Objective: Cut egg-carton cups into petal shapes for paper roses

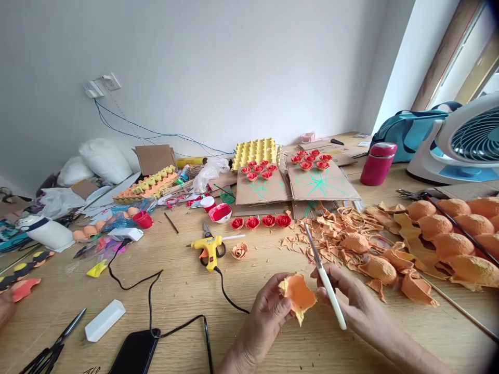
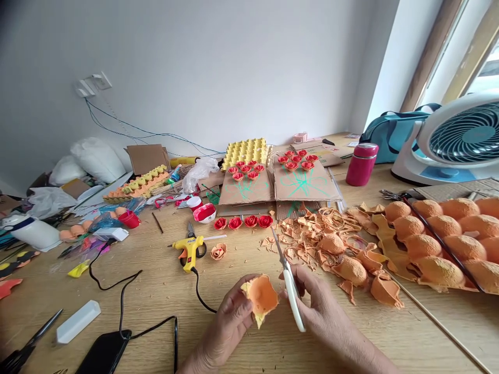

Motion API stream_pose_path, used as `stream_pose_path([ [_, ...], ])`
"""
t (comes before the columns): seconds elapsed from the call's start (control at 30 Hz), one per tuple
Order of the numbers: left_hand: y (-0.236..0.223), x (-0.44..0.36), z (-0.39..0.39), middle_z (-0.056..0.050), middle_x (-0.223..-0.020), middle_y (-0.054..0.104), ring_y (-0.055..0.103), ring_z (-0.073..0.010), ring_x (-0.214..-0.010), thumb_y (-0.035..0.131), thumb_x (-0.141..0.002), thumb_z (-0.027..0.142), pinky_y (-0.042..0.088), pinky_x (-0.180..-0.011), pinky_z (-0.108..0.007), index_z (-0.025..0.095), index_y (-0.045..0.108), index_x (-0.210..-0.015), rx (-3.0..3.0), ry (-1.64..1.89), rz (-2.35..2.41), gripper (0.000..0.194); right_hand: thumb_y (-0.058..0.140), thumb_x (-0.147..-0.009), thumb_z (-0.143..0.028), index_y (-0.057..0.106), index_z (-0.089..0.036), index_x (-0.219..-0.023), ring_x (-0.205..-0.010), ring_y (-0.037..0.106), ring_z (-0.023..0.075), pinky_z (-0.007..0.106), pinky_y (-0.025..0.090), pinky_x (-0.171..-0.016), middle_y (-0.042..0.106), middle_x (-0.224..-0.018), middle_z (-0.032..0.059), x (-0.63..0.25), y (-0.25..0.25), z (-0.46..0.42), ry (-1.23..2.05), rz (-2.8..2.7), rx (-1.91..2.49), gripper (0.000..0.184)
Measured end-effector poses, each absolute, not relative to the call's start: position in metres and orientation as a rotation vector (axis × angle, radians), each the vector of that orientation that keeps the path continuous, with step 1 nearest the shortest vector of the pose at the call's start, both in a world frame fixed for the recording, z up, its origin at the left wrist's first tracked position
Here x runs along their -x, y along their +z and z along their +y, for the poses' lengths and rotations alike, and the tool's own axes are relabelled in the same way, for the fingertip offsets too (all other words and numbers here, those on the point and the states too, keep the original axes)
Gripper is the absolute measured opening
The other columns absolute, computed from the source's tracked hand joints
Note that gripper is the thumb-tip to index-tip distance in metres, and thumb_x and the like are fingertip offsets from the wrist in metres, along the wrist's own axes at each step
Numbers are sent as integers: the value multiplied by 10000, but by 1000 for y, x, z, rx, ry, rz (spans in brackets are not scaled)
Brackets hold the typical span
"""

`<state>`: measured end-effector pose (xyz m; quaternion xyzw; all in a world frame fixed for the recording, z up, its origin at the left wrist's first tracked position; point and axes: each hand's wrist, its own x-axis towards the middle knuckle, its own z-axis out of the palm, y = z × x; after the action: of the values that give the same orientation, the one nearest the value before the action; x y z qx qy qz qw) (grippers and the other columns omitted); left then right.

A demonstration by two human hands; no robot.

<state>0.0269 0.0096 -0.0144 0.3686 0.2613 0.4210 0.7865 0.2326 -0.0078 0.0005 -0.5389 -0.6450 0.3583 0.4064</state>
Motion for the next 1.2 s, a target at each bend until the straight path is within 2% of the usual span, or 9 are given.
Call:
stream_pose_path([
  [0.07,-13,-25,11,-79,-1168,663,618,-201,-1009,803,-776,316,493,-832,-294,236,691,-1147,-720,954,562,396,586,-883,-372,614,-224,-847,-735,591,184,283,508,-663,648,-799,8,-235,5,-8,847,-1741,1393,155],
  [0.23,-9,-21,16,-82,-1042,707,639,-182,-873,789,-784,327,498,-703,-275,231,725,-1097,-566,1032,541,333,625,-835,-331,658,-271,-872,-781,659,224,304,548,-666,716,-886,39,-242,7,-9,612,-1905,1349,78],
  [0.4,-7,-19,20,-55,-1045,706,629,-169,-855,797,-772,316,517,-720,-290,271,721,-1125,-518,1099,609,363,607,-855,-358,665,-273,-845,-792,668,239,332,562,-662,720,-922,70,-245,5,-6,520,-2081,1362,103],
  [0.57,-7,-16,20,-55,-1094,692,630,-187,-918,788,-782,309,525,-769,-309,271,711,-1146,-558,1090,626,374,616,-847,-324,670,-266,-909,-826,664,245,343,546,-683,716,-982,86,-247,6,-5,385,-2196,1344,101],
  [0.73,-6,-16,20,-31,-952,696,638,-161,-801,763,-806,309,498,-763,-301,254,719,-1093,-600,1086,622,296,641,-834,-321,659,-244,-940,-869,662,259,369,521,-712,708,-1069,103,-247,4,-5,196,-2251,1311,132],
  [0.93,-6,-20,20,-13,-872,660,605,-139,-747,714,-852,322,449,-745,-277,239,686,-1097,-690,1122,670,260,640,-852,-341,649,-241,-906,-828,657,239,375,474,-724,715,-1026,88,-245,2,-4,96,-2265,1291,114],
  [1.1,-10,-24,17,-32,-813,635,552,-140,-738,577,-947,397,418,-720,-267,198,590,-1222,-919,1095,708,340,646,-860,-283,645,-237,-906,-776,641,208,353,423,-710,708,-944,55,-243,1,-4,112,-2273,1266,65],
  [1.2,-15,-25,16,-40,-826,628,544,-146,-751,499,-984,410,416,-696,-265,189,571,-1171,-1067,1066,724,298,640,-870,-270,641,-227,-951,-763,621,205,354,407,-715,687,-900,44,-241,-3,-5,169,-2264,1280,92],
])
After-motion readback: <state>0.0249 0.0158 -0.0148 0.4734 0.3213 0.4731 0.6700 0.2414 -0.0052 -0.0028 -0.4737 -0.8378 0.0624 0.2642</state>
